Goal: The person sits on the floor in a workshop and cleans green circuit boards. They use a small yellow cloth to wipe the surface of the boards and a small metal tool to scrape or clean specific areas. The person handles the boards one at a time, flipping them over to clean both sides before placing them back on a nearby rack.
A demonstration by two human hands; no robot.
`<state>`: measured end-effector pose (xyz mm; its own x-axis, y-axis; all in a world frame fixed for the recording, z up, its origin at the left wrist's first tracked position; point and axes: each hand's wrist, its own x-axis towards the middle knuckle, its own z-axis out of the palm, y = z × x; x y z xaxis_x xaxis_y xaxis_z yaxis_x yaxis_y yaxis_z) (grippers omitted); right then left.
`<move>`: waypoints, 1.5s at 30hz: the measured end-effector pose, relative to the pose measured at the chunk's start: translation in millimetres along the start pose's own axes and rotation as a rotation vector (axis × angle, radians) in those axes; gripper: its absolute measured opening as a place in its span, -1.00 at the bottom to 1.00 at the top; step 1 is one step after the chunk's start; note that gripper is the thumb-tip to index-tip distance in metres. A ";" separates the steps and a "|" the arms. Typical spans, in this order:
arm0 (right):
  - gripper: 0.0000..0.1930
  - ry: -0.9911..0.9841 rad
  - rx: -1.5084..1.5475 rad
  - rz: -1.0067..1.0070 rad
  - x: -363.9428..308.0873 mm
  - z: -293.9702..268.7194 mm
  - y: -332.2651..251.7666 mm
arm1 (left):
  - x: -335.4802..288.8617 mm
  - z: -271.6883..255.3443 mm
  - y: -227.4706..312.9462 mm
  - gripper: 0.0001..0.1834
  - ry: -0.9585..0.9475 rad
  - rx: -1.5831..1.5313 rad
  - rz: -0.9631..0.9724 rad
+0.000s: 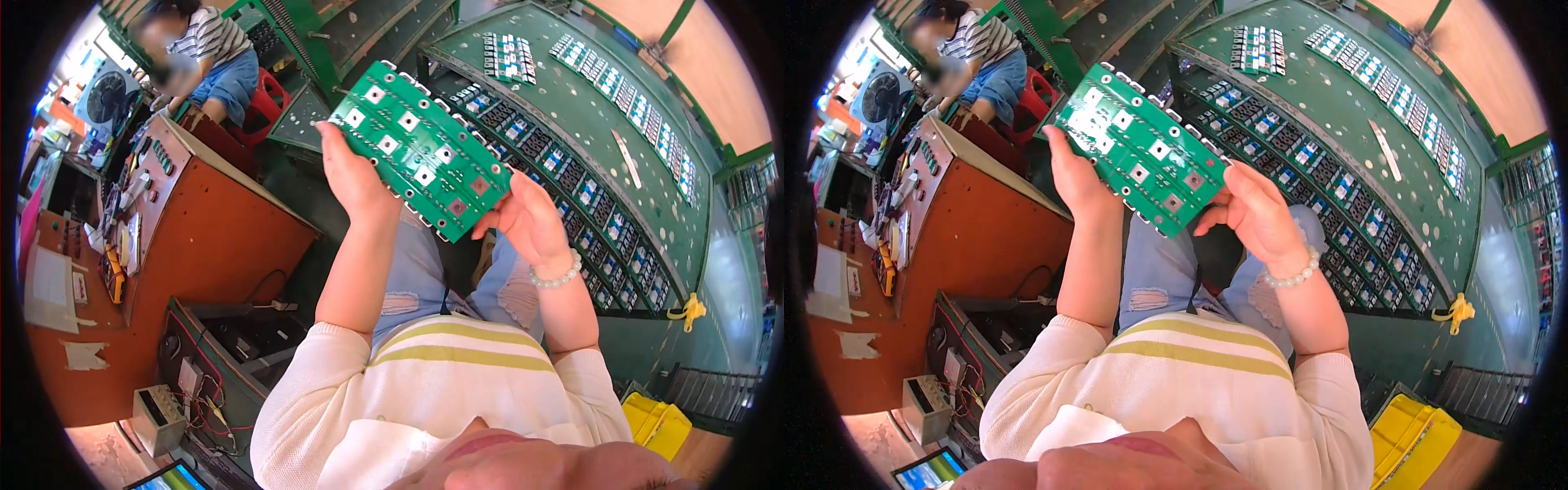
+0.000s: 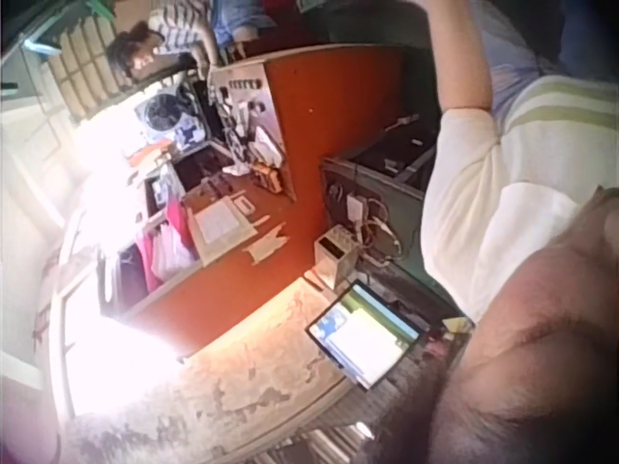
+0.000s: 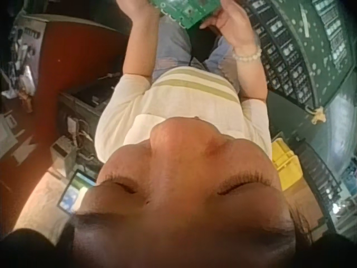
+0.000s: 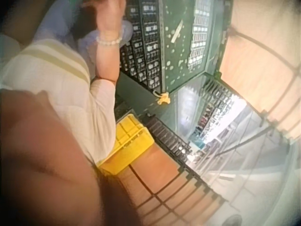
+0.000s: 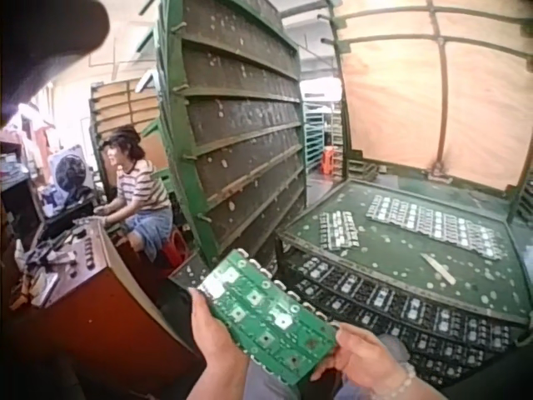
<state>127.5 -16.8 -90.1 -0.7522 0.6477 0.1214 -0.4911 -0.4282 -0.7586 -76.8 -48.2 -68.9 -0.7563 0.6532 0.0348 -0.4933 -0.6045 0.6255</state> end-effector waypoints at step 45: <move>-0.39 0.335 -0.835 -0.107 -54.9 -7.6 -136.1 | -94.7 18.3 -42.7 -0.77 -1.007 0.391 -0.575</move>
<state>239.0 10.7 1.6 -0.4896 0.8630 0.1242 0.0260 0.1568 -0.9873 23.7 -75.9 -84.6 0.2853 0.9457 0.1557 -0.3528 -0.0474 0.9345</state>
